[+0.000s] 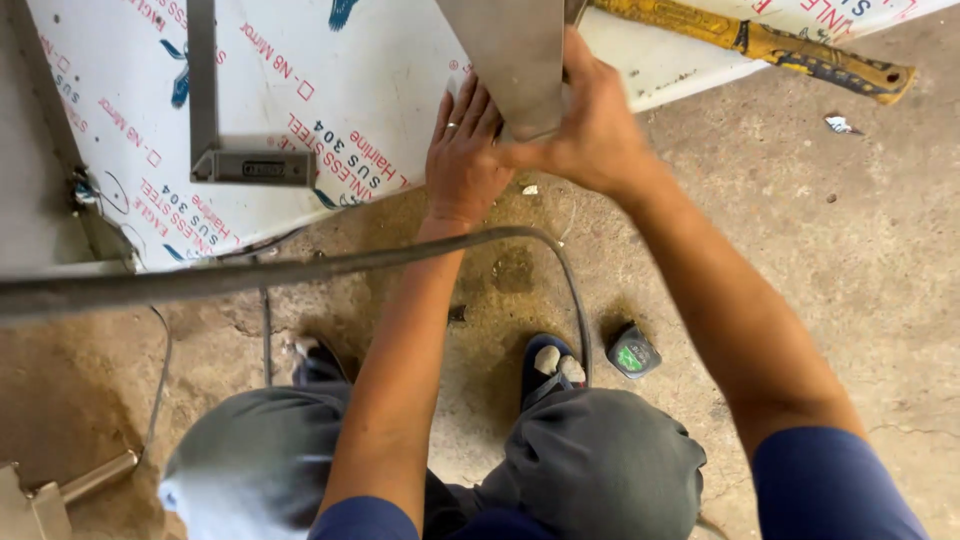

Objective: Measure, mark, and assemble components of a stainless steel cabinet.

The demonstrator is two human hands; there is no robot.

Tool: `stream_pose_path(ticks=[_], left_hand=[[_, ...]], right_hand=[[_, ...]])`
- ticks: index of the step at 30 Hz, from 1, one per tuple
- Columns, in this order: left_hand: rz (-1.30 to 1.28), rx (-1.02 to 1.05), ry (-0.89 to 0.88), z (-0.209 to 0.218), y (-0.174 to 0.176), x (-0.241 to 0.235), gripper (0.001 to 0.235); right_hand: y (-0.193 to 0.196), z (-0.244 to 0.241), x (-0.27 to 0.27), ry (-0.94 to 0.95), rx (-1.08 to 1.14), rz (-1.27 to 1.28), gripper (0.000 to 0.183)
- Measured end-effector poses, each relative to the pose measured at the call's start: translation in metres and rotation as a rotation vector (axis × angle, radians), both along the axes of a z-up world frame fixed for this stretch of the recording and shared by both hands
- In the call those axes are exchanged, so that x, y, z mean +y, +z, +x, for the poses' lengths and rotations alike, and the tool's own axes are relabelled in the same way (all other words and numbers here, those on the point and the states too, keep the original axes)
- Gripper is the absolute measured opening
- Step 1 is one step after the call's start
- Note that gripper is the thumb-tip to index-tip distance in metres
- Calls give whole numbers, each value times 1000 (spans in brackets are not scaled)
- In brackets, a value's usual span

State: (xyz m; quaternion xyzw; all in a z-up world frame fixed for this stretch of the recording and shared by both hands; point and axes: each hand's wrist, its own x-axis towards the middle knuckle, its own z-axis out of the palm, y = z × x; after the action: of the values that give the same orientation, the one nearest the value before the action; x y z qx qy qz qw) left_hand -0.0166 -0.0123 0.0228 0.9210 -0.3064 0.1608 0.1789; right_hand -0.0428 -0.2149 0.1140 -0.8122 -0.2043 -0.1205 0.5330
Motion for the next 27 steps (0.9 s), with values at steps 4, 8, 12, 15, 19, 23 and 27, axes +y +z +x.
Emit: stream_pose_path(ticks=[4, 8, 12, 15, 19, 23, 27], left_hand=[[-319, -77, 171, -32, -23, -7, 47], [-1145, 609, 557, -68, -41, -54, 57], [-2078, 1541, 194, -47, -28, -84, 89], [-2400, 1542, -824, -24, -111, -111, 98], [-2449, 1431, -757, -15, -84, -120, 86], [-2416, 1396, -201, -19, -68, -101, 75], [-2307, 1495, -290, -14, -76, -93, 72]], right_hand=[[-28, 16, 34, -125, 71, 362, 83], [-33, 23, 30, -210, 186, 117, 41], [-16, 17, 40, -295, 283, -257, 24], [-38, 19, 28, -285, 268, -212, 24], [-23, 18, 23, -251, 45, -1, 20], [-7, 2, 55, -286, 105, 159, 29], [-28, 1, 66, -439, -37, 370, 70]])
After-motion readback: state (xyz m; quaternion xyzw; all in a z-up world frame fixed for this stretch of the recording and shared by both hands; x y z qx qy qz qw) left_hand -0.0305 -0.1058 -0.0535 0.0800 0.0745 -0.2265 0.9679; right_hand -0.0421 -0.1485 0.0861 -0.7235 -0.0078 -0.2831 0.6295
